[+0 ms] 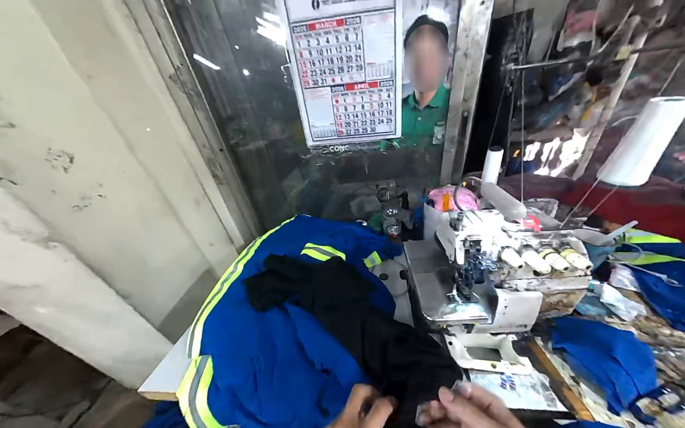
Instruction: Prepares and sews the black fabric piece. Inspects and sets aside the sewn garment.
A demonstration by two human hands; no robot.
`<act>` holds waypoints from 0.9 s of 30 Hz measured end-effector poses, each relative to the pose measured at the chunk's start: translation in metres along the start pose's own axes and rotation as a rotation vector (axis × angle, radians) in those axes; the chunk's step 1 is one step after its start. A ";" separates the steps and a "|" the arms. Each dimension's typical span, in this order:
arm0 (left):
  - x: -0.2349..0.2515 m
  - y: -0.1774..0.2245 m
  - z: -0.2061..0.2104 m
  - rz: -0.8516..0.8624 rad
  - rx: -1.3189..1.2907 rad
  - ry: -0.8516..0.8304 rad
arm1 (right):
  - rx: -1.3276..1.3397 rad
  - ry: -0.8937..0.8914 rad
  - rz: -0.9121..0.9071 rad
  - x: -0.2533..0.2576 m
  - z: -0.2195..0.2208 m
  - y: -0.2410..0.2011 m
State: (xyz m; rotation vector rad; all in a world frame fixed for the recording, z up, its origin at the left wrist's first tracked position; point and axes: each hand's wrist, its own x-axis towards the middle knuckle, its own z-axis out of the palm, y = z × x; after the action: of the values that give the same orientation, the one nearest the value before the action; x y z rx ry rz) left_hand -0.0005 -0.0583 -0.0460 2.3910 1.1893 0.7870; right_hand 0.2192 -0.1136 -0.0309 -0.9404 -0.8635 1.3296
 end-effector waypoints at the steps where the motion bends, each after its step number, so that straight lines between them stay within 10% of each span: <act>1: 0.014 -0.003 -0.004 0.048 -0.058 0.075 | -0.027 -0.021 -0.078 0.009 0.007 -0.022; 6: 0.106 0.022 -0.105 0.133 -0.337 0.139 | -0.461 -0.146 -0.458 0.042 0.028 -0.085; 11: 0.169 0.063 -0.161 0.271 -0.270 0.036 | -0.932 -0.065 -0.382 0.063 0.062 -0.061; 22: 0.154 -0.028 -0.139 0.299 -0.154 -0.324 | -0.413 0.152 -0.358 0.088 0.038 -0.094; 27: 0.170 -0.021 -0.169 0.224 -0.174 -0.075 | -0.381 0.035 -0.331 0.093 0.045 -0.115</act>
State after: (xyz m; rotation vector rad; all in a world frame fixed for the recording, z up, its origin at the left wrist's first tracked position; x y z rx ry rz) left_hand -0.0345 0.1030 0.1293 2.4101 0.7985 0.8235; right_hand 0.2287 -0.0191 0.0905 -1.0543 -1.2140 0.8776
